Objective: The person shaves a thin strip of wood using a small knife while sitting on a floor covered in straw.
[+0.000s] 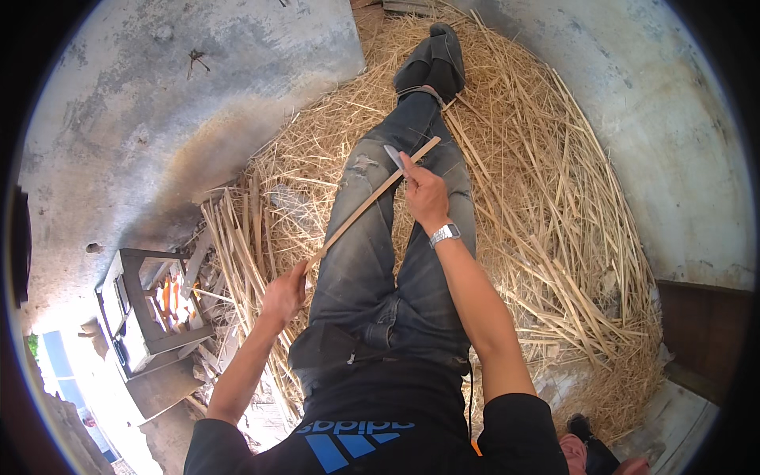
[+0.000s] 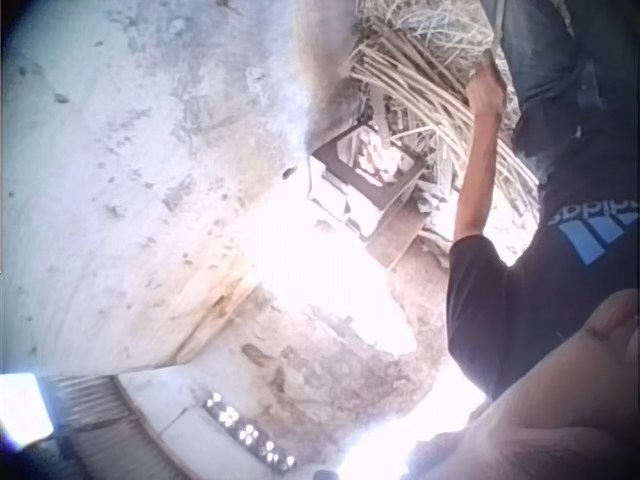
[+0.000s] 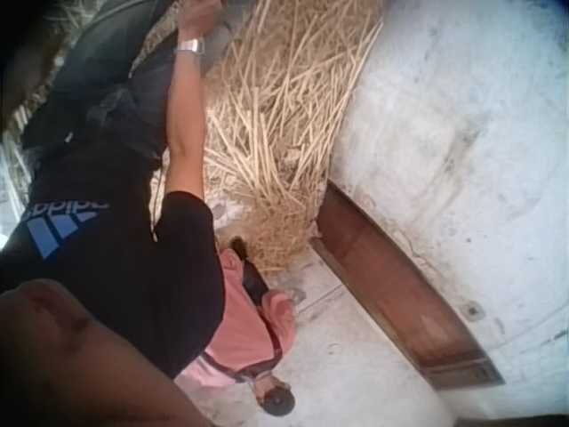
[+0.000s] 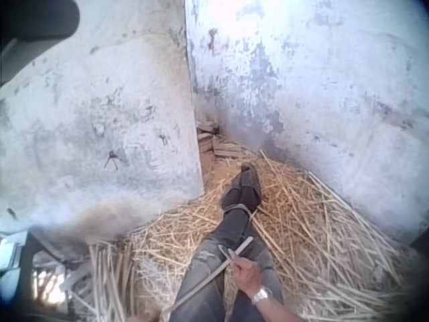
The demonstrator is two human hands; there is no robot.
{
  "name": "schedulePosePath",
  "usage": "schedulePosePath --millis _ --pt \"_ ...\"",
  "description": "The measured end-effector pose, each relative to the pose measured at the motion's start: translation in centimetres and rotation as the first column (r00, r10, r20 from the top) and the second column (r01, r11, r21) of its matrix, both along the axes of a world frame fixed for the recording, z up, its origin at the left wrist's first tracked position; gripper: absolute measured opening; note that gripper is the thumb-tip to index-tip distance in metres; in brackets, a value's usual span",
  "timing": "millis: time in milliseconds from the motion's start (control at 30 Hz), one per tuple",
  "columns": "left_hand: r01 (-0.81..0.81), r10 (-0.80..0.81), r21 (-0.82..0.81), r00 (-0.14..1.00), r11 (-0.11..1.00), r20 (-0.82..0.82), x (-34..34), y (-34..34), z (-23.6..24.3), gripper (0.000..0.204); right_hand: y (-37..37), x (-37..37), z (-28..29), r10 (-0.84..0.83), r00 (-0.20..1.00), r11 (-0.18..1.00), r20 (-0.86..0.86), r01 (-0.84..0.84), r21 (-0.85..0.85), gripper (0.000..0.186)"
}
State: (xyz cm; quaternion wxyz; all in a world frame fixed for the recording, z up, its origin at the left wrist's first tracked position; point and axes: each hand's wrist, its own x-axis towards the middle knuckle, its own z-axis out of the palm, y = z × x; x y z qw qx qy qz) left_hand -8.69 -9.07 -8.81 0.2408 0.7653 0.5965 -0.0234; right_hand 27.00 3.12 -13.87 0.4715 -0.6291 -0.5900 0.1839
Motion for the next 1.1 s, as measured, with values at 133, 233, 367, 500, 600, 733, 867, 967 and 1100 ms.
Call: schedulePosePath --millis 133,233,367,500,600,733,867,967,1100 --pt "-0.007 0.006 -0.029 1.0 1.0 -0.022 0.7 0.2 0.4 0.028 -1.7 -1.9 -0.6 0.039 0.999 0.999 -0.012 -0.039 -0.012 0.05" --pt "-0.021 0.022 -0.041 1.0 0.999 0.023 1.5 0.5 1.6 0.017 -2.4 -2.3 -1.2 -0.002 0.999 0.999 -0.038 0.004 0.044 0.051" --pt "-0.024 0.025 -0.009 0.989 1.0 0.149 2.9 1.1 1.8 0.018 -4.4 -5.4 -0.3 0.114 0.991 0.993 -0.073 -0.111 0.043 0.045" --pt "-0.026 0.033 -0.055 0.992 0.998 0.122 6.0 3.2 2.0 0.02 -5.5 -6.8 0.4 0.126 0.989 0.992 -0.081 -0.125 0.016 0.041" --pt "-0.042 0.049 -0.071 0.994 0.997 0.095 7.5 4.7 1.9 0.02 -6.5 -7.8 0.7 0.187 0.977 0.982 -0.107 -0.19 -0.019 0.043" --pt "-0.017 0.023 -0.074 0.997 0.997 0.073 8.3 5.7 2.3 0.02 -6.8 -7.9 0.6 0.221 0.956 0.974 -0.193 -0.227 -0.013 0.041" --pt "-0.002 0.009 -0.084 0.996 0.996 0.085 8.5 5.8 2.4 0.019 -6.5 -6.2 -0.6 0.343 0.638 0.79 -0.689 -0.593 -0.155 0.036" --pt "-0.023 0.028 -0.06 0.996 0.998 0.089 8.2 5.4 1.7 0.018 -7.8 -5.4 0.5 -0.033 0.275 0.756 -0.961 -0.622 -0.204 0.042" --pt "-0.034 0.033 0.009 0.993 0.999 0.112 8.4 4.6 0.9 0.017 -7.4 -5.4 1.2 -0.157 0.336 0.918 -0.929 -0.297 -0.262 0.042"
